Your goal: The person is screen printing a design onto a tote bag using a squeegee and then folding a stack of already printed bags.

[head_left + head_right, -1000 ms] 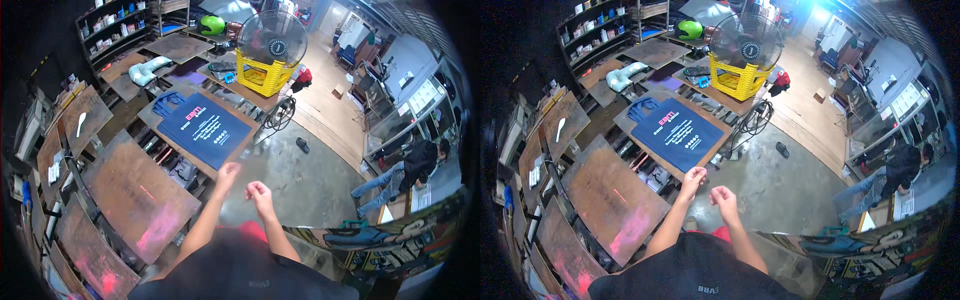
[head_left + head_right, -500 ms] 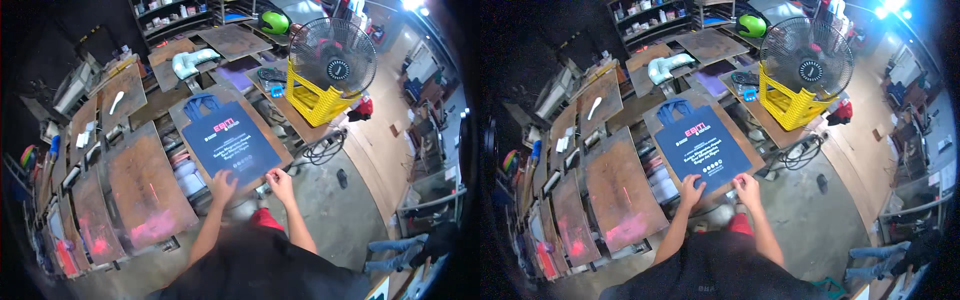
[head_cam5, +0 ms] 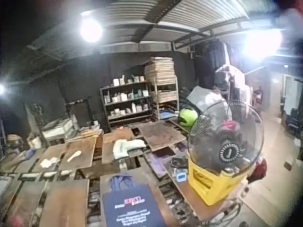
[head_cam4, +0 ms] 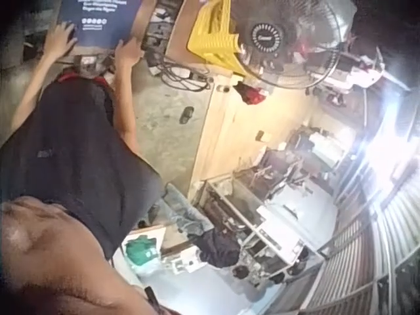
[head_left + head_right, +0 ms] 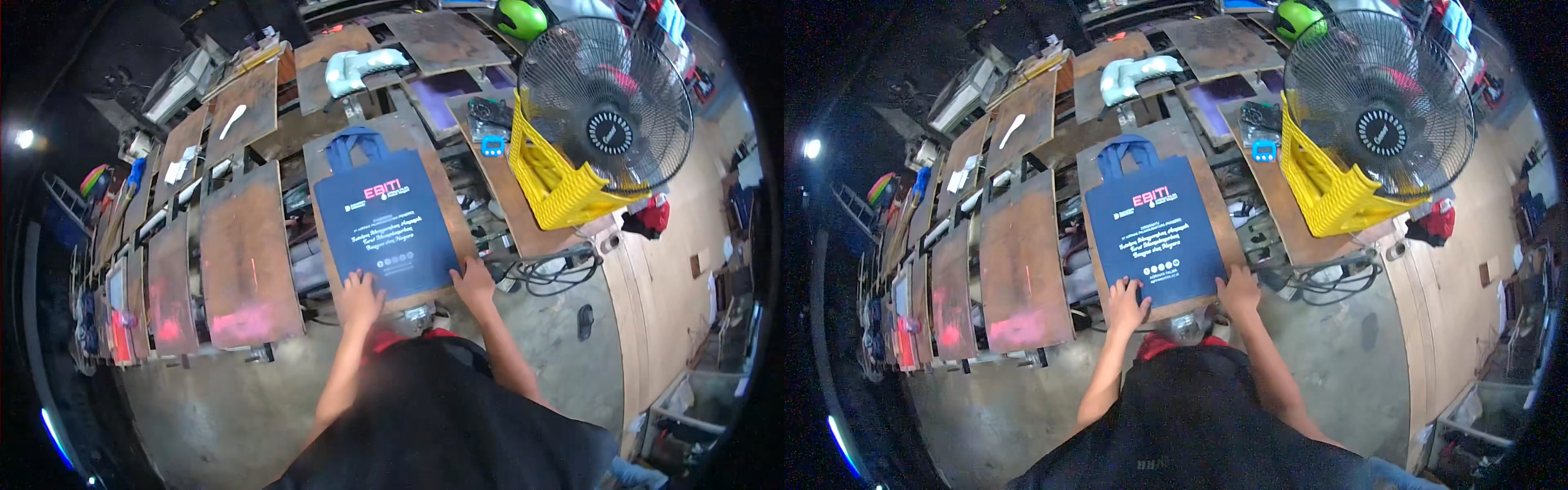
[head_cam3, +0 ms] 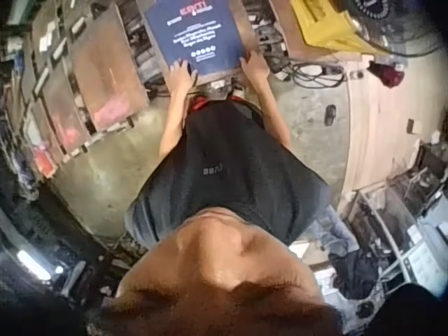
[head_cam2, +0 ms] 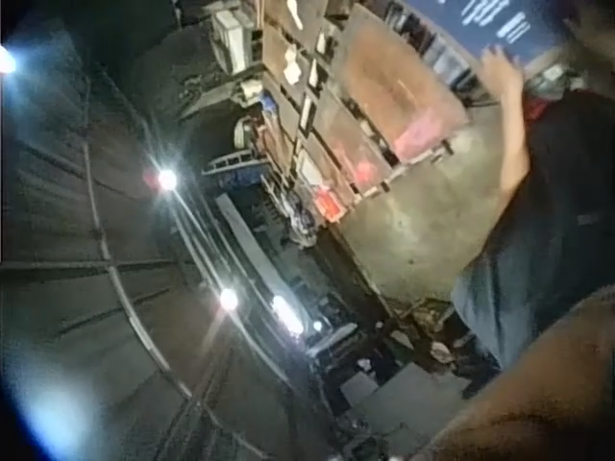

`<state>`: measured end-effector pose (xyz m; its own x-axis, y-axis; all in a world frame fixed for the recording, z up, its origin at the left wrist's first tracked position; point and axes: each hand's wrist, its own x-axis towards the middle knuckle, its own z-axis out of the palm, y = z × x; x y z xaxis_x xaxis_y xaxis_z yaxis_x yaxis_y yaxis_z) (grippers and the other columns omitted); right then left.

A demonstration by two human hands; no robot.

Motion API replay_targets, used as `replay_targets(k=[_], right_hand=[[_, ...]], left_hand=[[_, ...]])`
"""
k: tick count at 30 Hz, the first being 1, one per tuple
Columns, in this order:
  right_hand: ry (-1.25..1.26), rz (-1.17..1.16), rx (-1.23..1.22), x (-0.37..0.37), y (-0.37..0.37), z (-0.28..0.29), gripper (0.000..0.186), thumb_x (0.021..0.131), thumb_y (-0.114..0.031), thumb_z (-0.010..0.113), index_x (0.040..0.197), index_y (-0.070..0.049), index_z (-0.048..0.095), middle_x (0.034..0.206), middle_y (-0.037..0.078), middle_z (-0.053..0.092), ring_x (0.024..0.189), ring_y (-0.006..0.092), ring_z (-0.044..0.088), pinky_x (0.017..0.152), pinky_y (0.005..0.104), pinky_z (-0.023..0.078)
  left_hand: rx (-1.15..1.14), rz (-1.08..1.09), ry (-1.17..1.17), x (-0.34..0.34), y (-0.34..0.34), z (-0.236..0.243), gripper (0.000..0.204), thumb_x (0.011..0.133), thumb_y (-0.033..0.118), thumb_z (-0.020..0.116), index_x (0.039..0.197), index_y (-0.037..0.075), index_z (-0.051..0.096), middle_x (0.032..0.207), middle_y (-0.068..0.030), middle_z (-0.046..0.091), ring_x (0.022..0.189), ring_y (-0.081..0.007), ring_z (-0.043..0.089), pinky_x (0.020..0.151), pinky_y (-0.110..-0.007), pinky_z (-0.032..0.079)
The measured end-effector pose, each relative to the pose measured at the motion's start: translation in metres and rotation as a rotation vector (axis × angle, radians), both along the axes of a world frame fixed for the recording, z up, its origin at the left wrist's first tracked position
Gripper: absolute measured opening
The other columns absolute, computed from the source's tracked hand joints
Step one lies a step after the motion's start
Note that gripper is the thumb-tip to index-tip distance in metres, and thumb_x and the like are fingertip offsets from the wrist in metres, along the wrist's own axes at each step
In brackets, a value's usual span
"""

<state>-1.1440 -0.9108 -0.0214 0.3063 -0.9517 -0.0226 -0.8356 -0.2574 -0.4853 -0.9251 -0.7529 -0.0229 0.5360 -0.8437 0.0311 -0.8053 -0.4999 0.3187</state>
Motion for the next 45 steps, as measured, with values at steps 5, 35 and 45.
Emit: replay_targets(k=[5,35,45], right_hand=[[0.039,0.1,0.052,0.008,-0.011,-0.017,0.034,0.078,-0.028,0.076,0.101,-0.008,0.061,0.097,0.013,0.063,0.092,0.0345,0.064,0.075,0.0459,0.052],[-0.477,0.255,0.287,0.035,-0.034,0.037,0.024,0.085,-0.022,0.065,0.101,-0.005,0.073,0.087,0.016,0.07,0.085,0.0347,0.068,0.077,0.0394,0.054],[-0.389,0.411,0.072,0.026,-0.04,-0.019,0.026,0.077,-0.026,0.075,0.076,-0.003,0.063,0.074,0.016,0.062,0.071,0.035,0.063,0.064,0.0459,0.048]], left_hand=[[0.063,0.039,0.043,-0.008,-0.004,0.006,0.046,0.075,0.027,0.079,0.113,0.01,0.059,0.127,-0.0203,0.052,0.113,-0.038,0.05,0.094,-0.047,0.044],[0.589,-0.15,0.271,0.026,-0.071,0.033,0.09,0.066,0.066,0.075,0.129,0.004,0.057,0.123,-0.0245,0.062,0.116,-0.0414,0.059,0.098,-0.047,0.049],[0.263,-0.068,0.529,0.033,-0.081,0.055,0.09,0.073,0.07,0.07,0.121,-0.006,0.062,0.115,-0.0276,0.066,0.11,-0.0375,0.064,0.094,-0.039,0.05]])
